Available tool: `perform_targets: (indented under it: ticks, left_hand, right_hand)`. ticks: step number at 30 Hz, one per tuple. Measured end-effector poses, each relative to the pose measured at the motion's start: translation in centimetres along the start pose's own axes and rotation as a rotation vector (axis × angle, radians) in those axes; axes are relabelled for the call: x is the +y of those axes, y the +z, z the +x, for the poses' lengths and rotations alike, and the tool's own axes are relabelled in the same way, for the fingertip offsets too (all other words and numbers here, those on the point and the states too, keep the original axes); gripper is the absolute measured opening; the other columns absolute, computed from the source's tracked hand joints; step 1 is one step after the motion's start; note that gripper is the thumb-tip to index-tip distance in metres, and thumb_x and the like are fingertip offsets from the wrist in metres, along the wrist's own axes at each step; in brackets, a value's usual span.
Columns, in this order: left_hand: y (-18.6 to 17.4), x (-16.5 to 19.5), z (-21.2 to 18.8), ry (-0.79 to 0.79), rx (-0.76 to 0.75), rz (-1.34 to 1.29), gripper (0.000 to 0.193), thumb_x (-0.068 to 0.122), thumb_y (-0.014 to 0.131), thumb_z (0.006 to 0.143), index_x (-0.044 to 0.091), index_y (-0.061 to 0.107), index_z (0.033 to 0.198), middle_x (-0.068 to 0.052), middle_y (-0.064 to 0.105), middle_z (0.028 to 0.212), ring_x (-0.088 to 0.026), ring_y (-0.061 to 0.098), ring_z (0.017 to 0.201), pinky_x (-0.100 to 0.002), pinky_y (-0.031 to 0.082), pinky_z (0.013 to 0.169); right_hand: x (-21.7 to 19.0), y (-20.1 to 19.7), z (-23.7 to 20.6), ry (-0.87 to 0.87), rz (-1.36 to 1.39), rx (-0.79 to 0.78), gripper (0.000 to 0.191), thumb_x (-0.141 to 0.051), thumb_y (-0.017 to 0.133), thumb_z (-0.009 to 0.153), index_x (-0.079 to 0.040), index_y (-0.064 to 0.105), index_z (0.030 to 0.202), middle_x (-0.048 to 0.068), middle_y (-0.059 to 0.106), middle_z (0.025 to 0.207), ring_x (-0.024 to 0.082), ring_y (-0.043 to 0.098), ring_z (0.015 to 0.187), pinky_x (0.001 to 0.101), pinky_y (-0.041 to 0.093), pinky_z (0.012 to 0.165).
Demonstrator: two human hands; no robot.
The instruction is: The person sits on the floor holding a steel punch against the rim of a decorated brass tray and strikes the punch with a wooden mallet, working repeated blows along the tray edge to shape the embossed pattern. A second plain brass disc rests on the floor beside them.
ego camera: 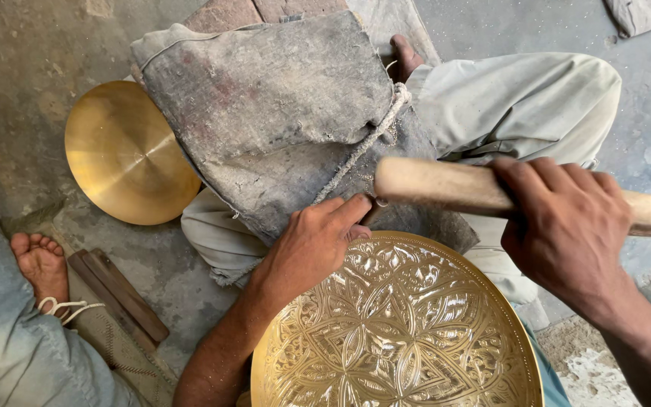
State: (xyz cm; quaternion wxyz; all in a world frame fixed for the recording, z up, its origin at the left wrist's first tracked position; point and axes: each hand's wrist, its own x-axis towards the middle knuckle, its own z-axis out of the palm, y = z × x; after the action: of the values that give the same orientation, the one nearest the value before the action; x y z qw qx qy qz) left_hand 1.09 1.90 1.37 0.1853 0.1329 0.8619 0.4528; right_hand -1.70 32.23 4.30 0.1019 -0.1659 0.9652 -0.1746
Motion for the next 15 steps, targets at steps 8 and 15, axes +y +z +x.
perform_targets:
  ticks: [8, 15]
  left_hand:
    - [-0.04, -0.01, -0.10, -0.020, -0.008, -0.013, 0.031, 0.007, 0.072, 0.092, 0.007, 0.060, 0.121, -0.014, 0.066, 0.082, -0.030, 0.075, 0.077, -0.042, 0.060, 0.061]
    - [-0.38, 0.02, -0.70, 0.004, 0.028, -0.033, 0.032, 0.007, 0.071, 0.091, 0.008, 0.061, 0.122, -0.014, 0.067, 0.084, -0.033, 0.074, 0.078, -0.045, 0.059, 0.063]
  right_hand:
    - [-0.67, -0.89, 0.25, 0.147, 0.220, -0.057, 0.052, -0.002, 0.062, 0.078, -0.005, 0.061, 0.129, 0.015, 0.071, 0.107, 0.027, 0.070, 0.087, 0.0437, 0.058, 0.080]
    - [-1.11, -0.73, -0.09, 0.037, 0.089, 0.019, 0.050, 0.000, 0.063, 0.079, -0.004, 0.062, 0.129, 0.016, 0.071, 0.106, 0.031, 0.069, 0.092, 0.0456, 0.056, 0.085]
